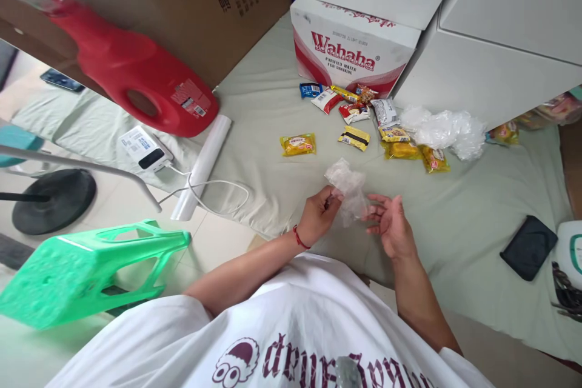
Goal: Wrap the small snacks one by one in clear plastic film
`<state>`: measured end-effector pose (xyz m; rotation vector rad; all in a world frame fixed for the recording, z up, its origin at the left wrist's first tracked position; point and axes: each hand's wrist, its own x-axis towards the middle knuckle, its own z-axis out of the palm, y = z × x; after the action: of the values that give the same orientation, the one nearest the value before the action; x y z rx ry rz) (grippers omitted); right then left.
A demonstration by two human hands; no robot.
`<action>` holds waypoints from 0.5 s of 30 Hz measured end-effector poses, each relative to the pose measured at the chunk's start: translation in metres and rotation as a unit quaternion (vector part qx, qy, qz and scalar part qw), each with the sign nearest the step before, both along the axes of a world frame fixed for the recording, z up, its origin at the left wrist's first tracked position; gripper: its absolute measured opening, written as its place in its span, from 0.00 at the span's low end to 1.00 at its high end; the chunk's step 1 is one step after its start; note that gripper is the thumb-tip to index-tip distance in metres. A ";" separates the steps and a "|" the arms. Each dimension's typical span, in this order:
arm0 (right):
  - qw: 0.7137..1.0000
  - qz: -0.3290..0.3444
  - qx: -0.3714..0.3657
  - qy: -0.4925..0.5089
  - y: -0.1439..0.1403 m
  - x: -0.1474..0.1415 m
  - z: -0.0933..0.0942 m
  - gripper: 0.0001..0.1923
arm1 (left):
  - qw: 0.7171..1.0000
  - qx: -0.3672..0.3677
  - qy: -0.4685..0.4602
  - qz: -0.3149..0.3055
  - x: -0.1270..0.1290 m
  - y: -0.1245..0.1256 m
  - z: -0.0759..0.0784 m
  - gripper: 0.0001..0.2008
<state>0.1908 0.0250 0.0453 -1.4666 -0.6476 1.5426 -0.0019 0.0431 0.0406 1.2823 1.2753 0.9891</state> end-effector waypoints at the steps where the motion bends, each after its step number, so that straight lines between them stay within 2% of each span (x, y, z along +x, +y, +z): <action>1: 1.000 0.018 -0.002 0.016 0.001 -0.004 0.002 0.41 | 1.000 0.013 0.007 -0.012 0.001 -0.003 0.001 0.16; 2: 1.000 0.021 0.004 0.018 0.001 -0.007 0.004 0.39 | 0.999 0.023 0.011 -0.019 0.001 -0.004 0.001 0.17; 4: 0.999 -0.016 0.035 -0.006 0.003 -0.008 0.004 0.35 | 1.000 0.027 0.012 -0.005 -0.001 -0.003 0.000 0.20; 7: 0.989 -0.110 0.086 -0.049 0.000 0.007 -0.003 0.31 | 0.997 -0.012 -0.004 0.070 -0.015 0.006 -0.007 0.23; 9: 0.983 -0.132 0.098 -0.086 -0.008 0.025 -0.011 0.29 | 0.992 -0.048 -0.017 0.118 -0.027 0.013 -0.015 0.23; 11: 0.982 -0.101 0.080 -0.135 -0.020 0.046 -0.020 0.28 | 0.986 -0.079 -0.022 0.147 -0.037 0.016 -0.023 0.23; 13: 0.973 -0.041 0.053 -0.219 -0.031 0.065 -0.026 0.27 | 0.984 -0.098 -0.026 0.148 -0.043 0.014 -0.029 0.21; 15: 0.934 -0.013 0.057 -0.352 -0.038 0.077 -0.024 0.25 | 0.984 -0.106 -0.049 0.131 -0.044 0.010 -0.030 0.19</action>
<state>0.2680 -0.0130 0.0208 -1.9286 -1.0998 0.9053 -0.0460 0.0535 0.0105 0.9083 1.4556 1.0550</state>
